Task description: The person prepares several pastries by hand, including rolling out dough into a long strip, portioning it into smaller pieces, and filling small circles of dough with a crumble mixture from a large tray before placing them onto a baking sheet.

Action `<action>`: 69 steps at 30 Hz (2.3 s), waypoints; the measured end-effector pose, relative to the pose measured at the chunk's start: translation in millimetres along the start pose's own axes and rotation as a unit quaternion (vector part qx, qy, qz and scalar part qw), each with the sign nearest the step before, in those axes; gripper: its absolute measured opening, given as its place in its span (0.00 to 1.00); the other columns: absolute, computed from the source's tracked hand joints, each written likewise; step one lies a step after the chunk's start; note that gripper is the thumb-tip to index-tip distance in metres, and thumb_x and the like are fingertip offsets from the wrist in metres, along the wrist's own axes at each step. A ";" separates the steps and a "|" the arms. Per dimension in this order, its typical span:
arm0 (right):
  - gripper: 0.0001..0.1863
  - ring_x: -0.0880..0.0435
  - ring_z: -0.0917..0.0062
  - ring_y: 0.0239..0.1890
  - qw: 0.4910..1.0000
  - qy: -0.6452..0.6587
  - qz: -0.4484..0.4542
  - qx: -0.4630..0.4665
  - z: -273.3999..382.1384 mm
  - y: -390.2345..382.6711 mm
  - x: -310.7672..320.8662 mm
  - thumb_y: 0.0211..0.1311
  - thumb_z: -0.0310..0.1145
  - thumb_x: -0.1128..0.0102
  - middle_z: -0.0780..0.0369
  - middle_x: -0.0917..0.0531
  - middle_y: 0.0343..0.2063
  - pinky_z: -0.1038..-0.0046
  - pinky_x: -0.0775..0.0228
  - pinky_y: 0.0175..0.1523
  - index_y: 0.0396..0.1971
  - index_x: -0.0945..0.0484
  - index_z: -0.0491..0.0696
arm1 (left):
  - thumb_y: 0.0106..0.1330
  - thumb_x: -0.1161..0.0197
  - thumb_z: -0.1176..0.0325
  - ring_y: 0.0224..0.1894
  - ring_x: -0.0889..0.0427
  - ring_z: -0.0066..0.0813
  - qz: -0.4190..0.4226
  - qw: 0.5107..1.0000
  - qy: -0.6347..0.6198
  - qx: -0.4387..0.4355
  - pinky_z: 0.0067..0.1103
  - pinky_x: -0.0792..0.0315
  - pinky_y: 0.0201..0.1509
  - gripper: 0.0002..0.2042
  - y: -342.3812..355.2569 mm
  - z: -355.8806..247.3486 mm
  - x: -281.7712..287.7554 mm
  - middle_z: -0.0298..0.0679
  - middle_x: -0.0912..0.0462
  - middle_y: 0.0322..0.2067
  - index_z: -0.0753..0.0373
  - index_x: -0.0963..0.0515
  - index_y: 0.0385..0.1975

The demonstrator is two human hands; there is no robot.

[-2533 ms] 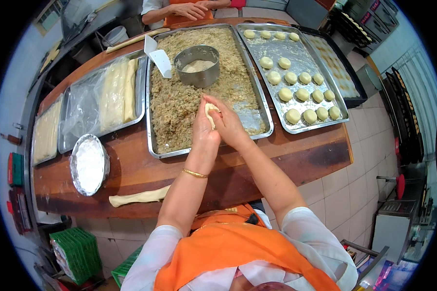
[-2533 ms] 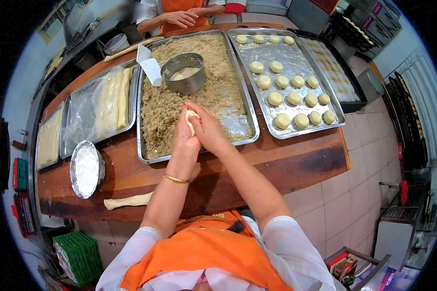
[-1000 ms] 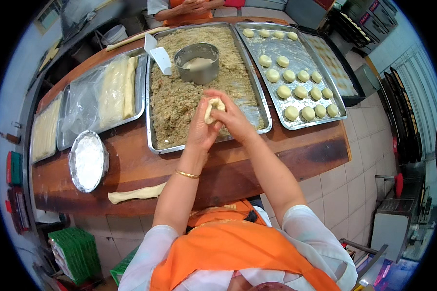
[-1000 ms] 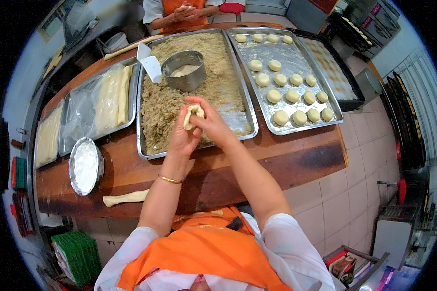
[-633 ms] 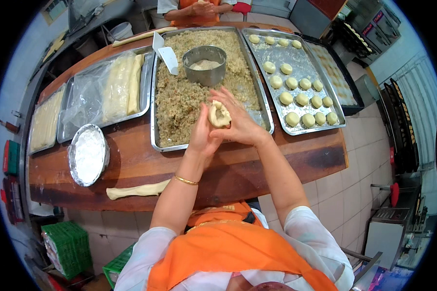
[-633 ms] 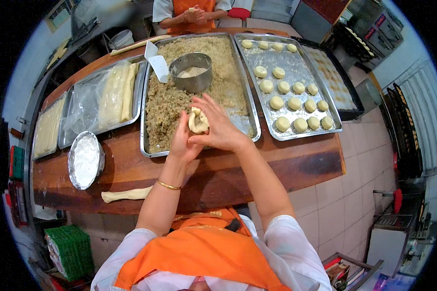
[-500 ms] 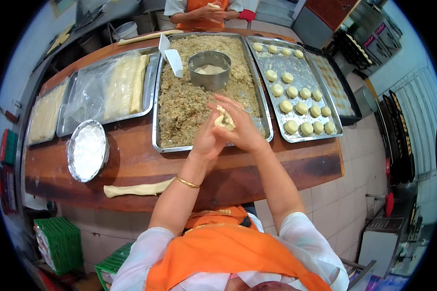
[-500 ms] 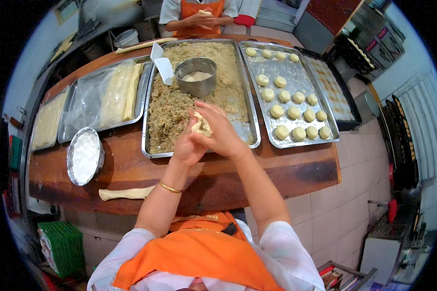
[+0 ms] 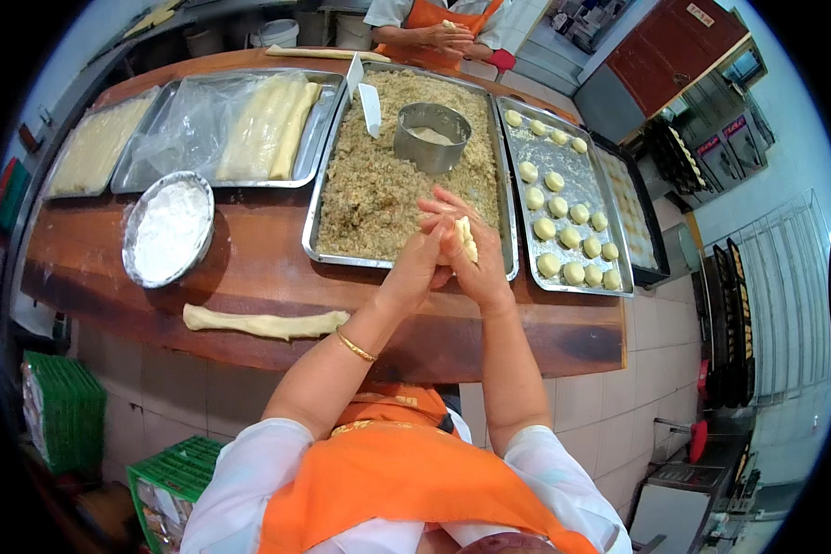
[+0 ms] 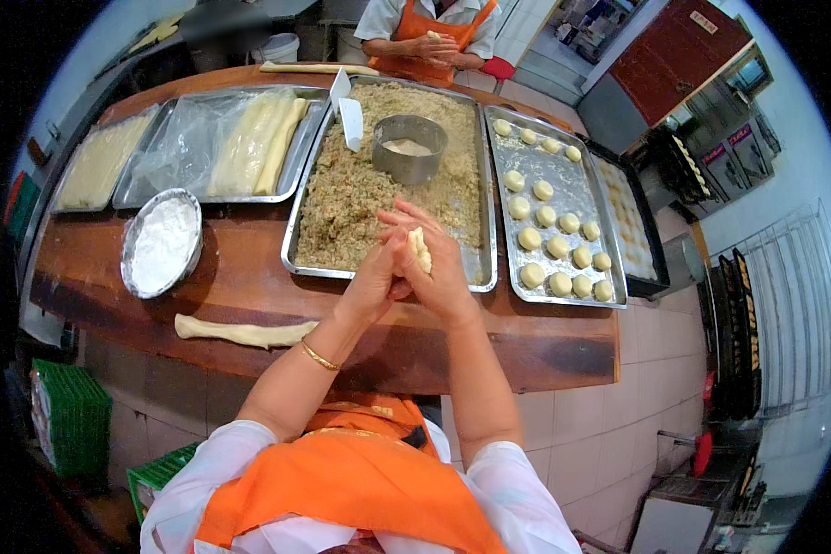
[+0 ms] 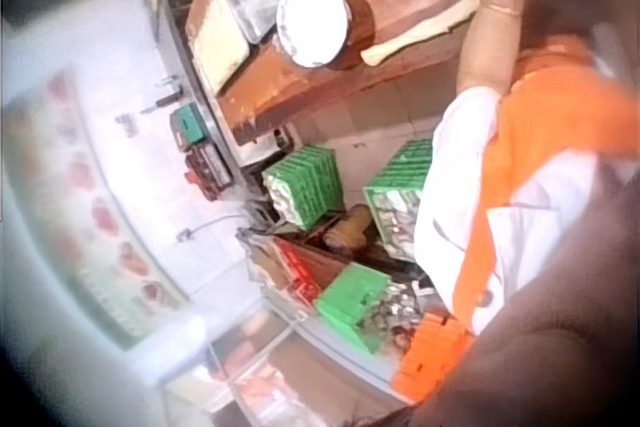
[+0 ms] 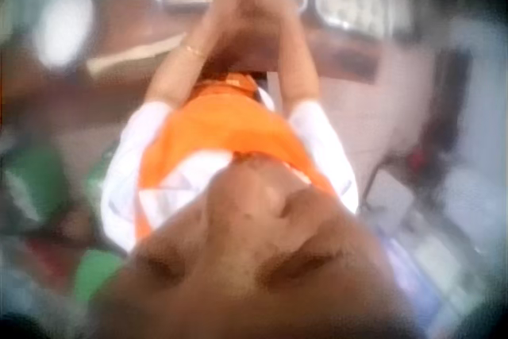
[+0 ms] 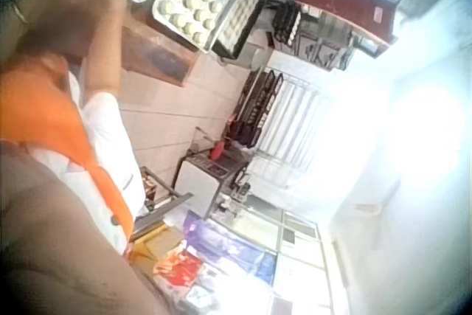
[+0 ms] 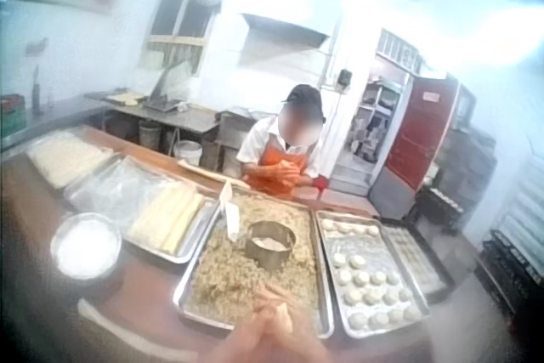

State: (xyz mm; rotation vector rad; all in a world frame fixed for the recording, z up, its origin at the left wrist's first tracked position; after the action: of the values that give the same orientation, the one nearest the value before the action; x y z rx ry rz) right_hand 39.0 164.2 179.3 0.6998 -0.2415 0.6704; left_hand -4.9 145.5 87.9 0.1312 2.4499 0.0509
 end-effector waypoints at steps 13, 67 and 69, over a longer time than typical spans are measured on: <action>0.38 0.34 0.62 0.70 0.995 0.095 0.018 -0.016 40.0 -14.3 -28.3 0.70 0.65 0.55 0.51 0.18 0.53 0.58 0.46 0.73 0.43 0.16 0.40 | 0.75 0.49 0.45 0.20 0.34 0.09 -0.076 0.995 0.032 -0.050 0.10 0.44 0.19 0.20 -52.3 -41.3 -22.1 0.27 0.26 0.28 0.57 0.28 0.48; 0.39 0.44 0.59 0.75 0.962 0.267 0.055 0.012 40.9 -21.7 -43.8 0.76 0.62 0.71 0.53 0.34 0.69 0.53 0.58 0.76 0.54 0.20 0.44 | 0.75 0.44 0.52 0.40 0.22 0.32 -0.002 0.983 0.161 -0.084 0.28 0.27 0.51 0.21 -78.2 -54.4 -26.2 0.37 0.24 0.38 0.64 0.33 0.52; 0.38 0.44 0.59 0.75 0.955 0.293 0.038 -0.033 23.4 -25.2 -42.4 0.76 0.61 0.72 0.52 0.33 0.68 0.53 0.59 0.77 0.54 0.20 0.44 | 0.75 0.47 0.49 0.37 0.22 0.30 -0.070 0.942 0.252 -0.212 0.26 0.26 0.49 0.21 -82.6 -72.8 -28.3 0.36 0.24 0.35 0.64 0.31 0.49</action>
State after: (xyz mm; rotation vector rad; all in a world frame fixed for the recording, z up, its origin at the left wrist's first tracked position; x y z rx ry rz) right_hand 22.9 113.7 166.1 0.4036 0.2585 0.9098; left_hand -36.2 60.2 156.2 -0.2820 2.8774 0.6134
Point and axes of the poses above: each hand's wrist, its own y-axis towards the middle knuckle, its own x-axis out of the back of the hand, z = x × y, the point moved 10 cm from there along y, towards the middle knuckle
